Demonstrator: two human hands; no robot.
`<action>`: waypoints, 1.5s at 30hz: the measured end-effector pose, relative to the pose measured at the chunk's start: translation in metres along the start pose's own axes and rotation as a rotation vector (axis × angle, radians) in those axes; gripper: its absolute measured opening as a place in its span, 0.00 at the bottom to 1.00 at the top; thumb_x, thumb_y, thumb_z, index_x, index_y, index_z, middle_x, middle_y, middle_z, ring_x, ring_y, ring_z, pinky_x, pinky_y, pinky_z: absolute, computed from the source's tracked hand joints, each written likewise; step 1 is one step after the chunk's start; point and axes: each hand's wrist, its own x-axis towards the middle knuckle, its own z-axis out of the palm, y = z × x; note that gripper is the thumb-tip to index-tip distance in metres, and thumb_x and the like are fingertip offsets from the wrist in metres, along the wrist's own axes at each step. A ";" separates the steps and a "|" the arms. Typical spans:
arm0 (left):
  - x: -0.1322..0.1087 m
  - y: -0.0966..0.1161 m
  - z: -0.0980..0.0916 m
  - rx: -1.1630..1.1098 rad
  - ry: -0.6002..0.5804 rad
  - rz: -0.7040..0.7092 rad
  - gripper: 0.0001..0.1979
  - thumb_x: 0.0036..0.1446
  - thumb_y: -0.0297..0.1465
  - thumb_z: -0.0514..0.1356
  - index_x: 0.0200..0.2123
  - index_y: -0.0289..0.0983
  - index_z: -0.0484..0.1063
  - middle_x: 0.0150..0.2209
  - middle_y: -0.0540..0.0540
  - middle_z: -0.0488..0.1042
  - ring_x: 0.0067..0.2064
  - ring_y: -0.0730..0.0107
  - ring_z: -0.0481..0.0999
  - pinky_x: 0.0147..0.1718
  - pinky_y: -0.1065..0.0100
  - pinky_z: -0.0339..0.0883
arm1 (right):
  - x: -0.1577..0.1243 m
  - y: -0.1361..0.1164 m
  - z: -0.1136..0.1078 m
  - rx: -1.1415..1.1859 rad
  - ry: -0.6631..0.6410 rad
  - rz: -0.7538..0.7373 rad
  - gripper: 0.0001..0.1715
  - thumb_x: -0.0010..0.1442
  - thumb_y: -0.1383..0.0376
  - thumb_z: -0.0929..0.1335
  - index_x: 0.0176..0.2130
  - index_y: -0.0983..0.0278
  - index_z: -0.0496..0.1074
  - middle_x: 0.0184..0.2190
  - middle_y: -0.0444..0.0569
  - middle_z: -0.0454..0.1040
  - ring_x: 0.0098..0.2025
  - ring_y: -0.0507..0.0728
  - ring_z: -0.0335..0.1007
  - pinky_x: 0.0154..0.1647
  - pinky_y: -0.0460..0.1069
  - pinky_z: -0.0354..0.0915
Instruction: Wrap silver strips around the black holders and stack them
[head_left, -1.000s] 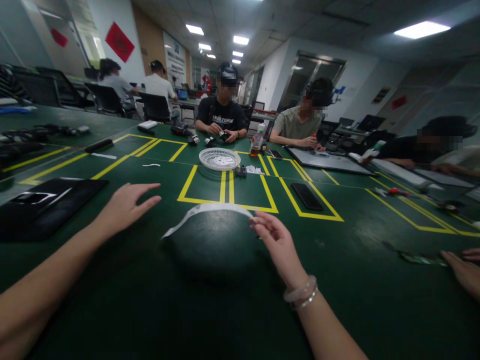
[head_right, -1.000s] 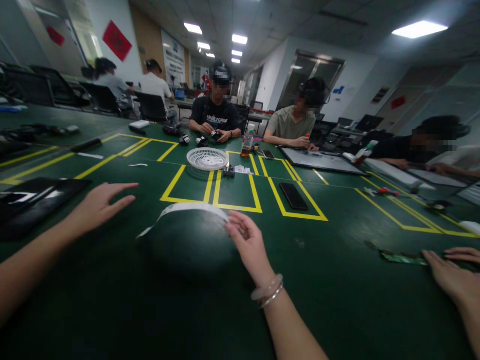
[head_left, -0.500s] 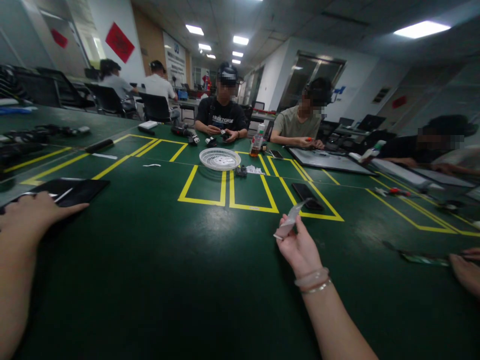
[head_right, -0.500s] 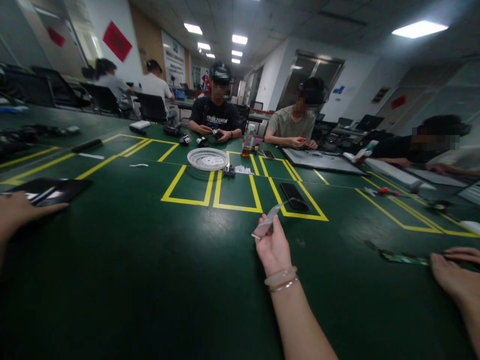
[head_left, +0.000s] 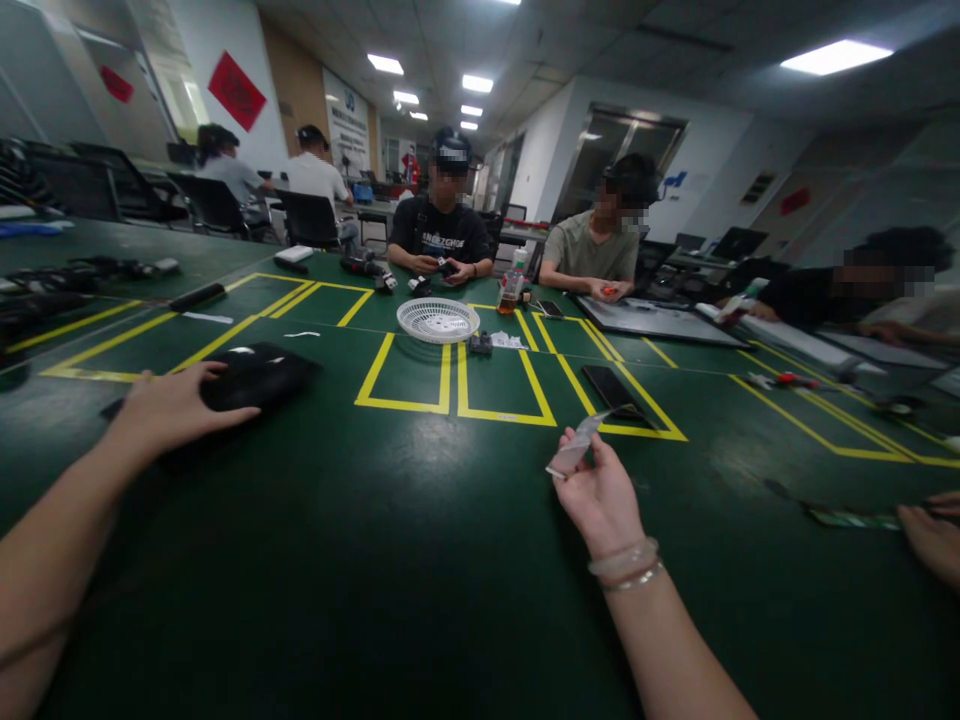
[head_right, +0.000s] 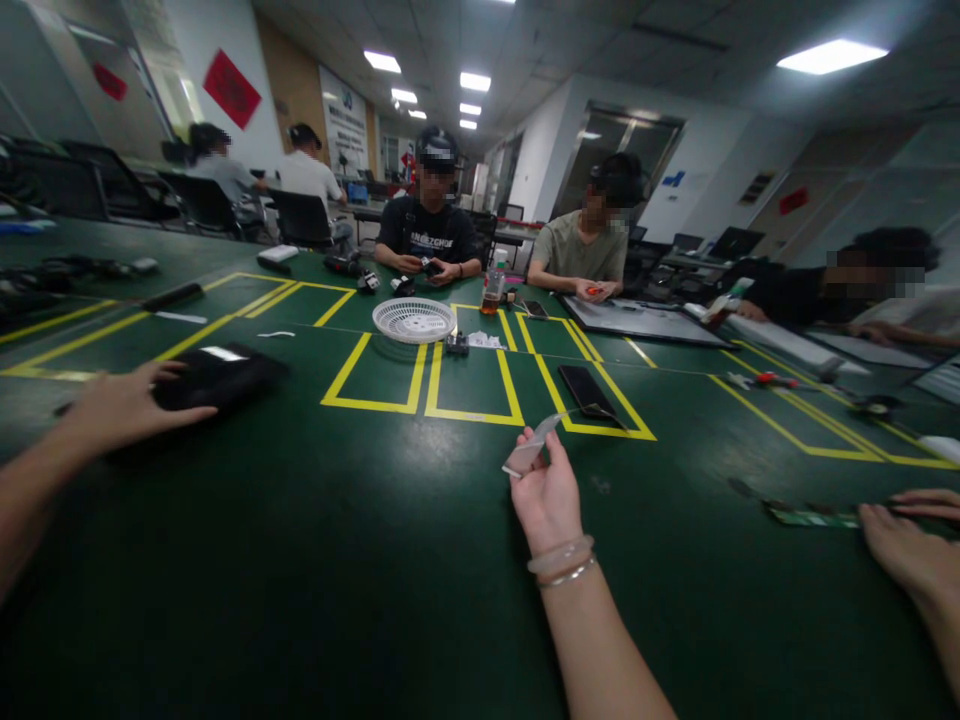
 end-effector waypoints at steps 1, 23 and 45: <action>0.006 0.018 0.008 0.029 0.072 -0.072 0.38 0.51 0.59 0.59 0.47 0.28 0.74 0.39 0.40 0.76 0.55 0.37 0.66 0.57 0.41 0.40 | 0.000 0.000 0.000 0.000 -0.001 -0.011 0.07 0.68 0.67 0.63 0.41 0.64 0.71 0.36 0.45 0.73 0.31 0.46 0.74 0.29 0.39 0.73; 0.001 0.209 0.046 -0.201 -0.066 0.512 0.28 0.56 0.40 0.69 0.58 0.38 0.68 0.57 0.39 0.65 0.57 0.48 0.66 0.62 0.47 0.57 | -0.027 0.025 -0.008 -1.304 -0.845 -0.923 0.20 0.67 0.64 0.64 0.56 0.51 0.72 0.54 0.49 0.73 0.57 0.59 0.67 0.62 0.63 0.56; -0.004 0.223 0.062 -0.045 -0.228 0.609 0.16 0.61 0.32 0.66 0.51 0.36 0.74 0.48 0.43 0.73 0.47 0.58 0.74 0.49 0.61 0.67 | -0.055 0.062 -0.015 -2.078 -1.087 -1.147 0.22 0.69 0.55 0.62 0.60 0.49 0.66 0.63 0.50 0.65 0.67 0.65 0.54 0.66 0.71 0.45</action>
